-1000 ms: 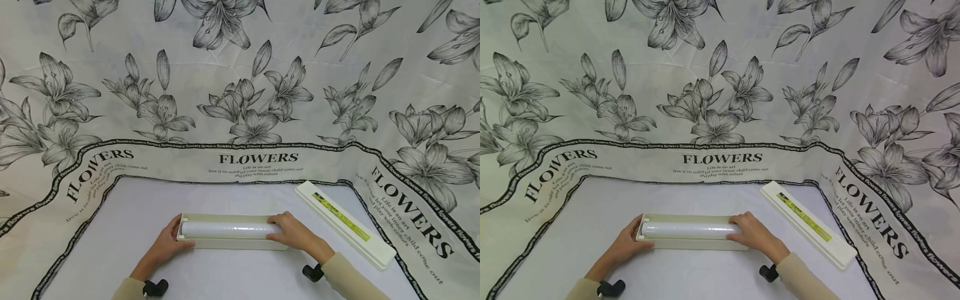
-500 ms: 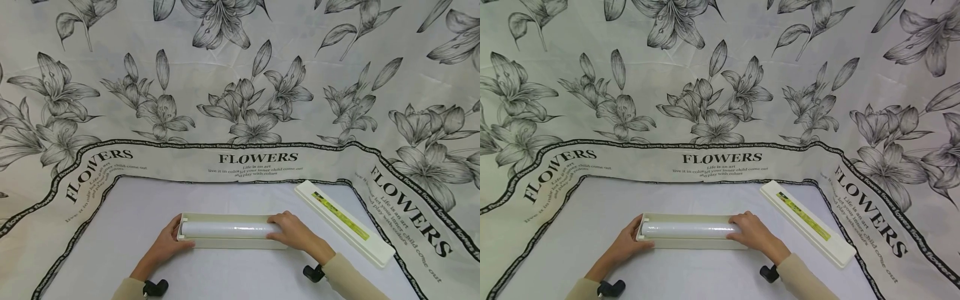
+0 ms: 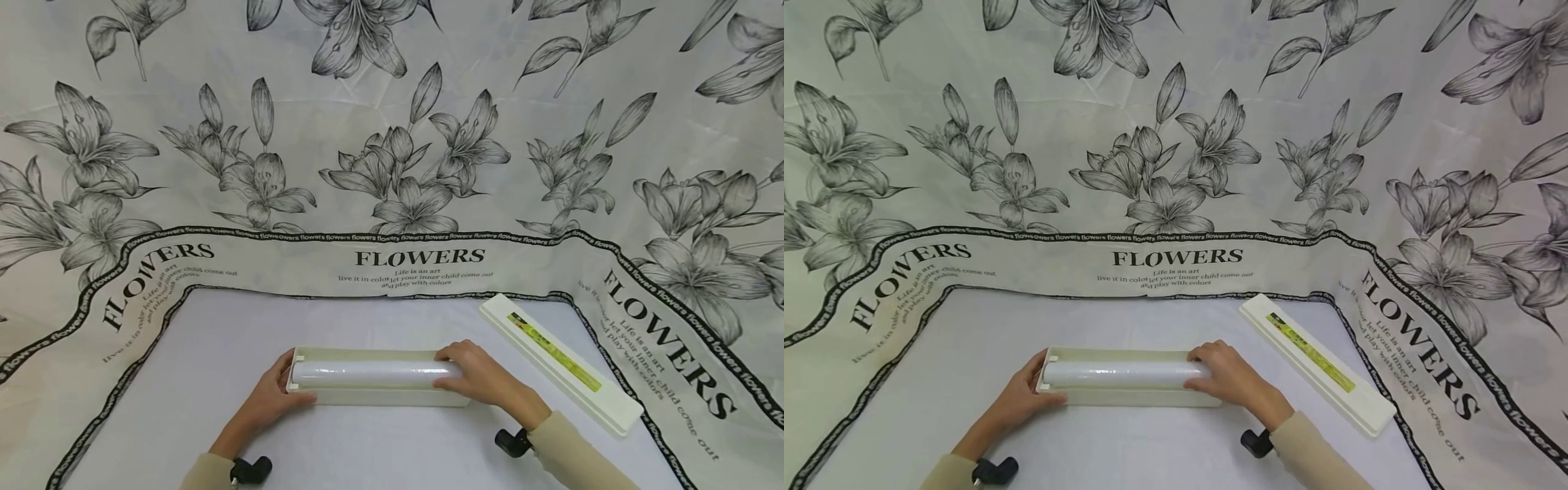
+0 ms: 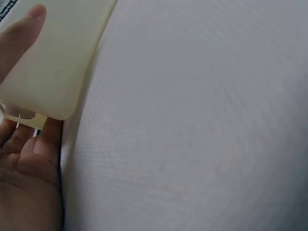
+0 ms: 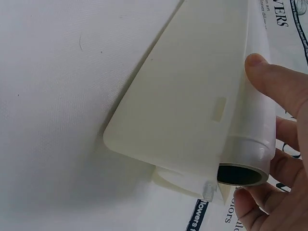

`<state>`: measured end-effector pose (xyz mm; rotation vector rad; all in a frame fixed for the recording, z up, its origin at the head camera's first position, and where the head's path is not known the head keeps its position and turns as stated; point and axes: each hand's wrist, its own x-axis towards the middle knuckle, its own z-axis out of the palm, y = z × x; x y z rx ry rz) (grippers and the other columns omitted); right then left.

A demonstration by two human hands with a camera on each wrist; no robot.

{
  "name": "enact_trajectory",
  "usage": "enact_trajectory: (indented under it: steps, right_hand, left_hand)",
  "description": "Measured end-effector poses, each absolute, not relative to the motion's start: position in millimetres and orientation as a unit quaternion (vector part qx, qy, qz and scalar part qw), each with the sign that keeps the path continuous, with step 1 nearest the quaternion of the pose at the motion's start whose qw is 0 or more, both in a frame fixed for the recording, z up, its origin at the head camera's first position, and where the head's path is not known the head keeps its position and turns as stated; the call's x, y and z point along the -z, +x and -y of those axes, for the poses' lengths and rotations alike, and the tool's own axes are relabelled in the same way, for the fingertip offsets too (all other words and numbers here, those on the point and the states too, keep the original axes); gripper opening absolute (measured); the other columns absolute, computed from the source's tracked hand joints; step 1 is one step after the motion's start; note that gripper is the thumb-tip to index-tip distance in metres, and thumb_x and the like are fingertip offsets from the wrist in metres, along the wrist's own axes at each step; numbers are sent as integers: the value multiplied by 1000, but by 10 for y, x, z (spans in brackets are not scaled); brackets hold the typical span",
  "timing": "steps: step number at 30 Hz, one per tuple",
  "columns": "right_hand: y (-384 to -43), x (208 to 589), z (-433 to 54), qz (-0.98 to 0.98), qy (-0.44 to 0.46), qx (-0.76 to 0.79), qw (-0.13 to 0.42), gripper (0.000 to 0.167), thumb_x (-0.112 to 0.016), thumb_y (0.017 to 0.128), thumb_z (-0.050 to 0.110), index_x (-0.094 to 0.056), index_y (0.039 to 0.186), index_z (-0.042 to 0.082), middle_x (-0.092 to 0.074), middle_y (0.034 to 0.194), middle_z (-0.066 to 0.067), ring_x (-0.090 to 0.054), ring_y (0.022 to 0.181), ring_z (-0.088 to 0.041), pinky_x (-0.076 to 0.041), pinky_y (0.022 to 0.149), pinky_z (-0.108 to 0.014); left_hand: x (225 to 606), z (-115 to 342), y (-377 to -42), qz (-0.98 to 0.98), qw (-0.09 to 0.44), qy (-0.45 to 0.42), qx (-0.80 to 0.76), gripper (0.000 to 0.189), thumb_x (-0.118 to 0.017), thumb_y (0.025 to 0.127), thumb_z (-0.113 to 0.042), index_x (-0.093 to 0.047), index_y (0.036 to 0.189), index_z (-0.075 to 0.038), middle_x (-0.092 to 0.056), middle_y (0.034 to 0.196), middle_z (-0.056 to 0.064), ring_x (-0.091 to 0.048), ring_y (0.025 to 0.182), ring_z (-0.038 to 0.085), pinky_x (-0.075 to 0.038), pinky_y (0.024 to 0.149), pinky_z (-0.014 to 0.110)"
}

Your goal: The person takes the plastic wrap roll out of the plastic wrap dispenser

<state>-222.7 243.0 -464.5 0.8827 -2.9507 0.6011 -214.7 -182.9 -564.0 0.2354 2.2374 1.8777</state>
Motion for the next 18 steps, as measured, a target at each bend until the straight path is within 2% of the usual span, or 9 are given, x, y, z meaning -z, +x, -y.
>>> enact_trajectory:
  steps: [11, 18]
  right_hand:
    - [-2257, 4608, -2405, 935, 282, -213, -37, 59, -84, 85, 42, -66, 130, 7, -67, 109, 2, -59, 94, -10, -56, 79, -30]
    - [-2280, 4596, -2386, 926, 294, -233, -46, 59, -85, 85, 36, -66, 131, 4, -62, 106, 2, -58, 93, -10, -55, 77, -27]
  left_hand:
    - [5652, 1852, -2178, -765, 103, 71, -632, 115, -95, 74, -21, -23, 163, -13, -39, 161, 12, -45, 146, 32, -47, 105, 21]
    - [5649, 1847, -2169, -773, 98, 77, -622, 114, -94, 75, -22, -22, 163, -10, -38, 162, 14, -46, 145, 32, -48, 104, 19]
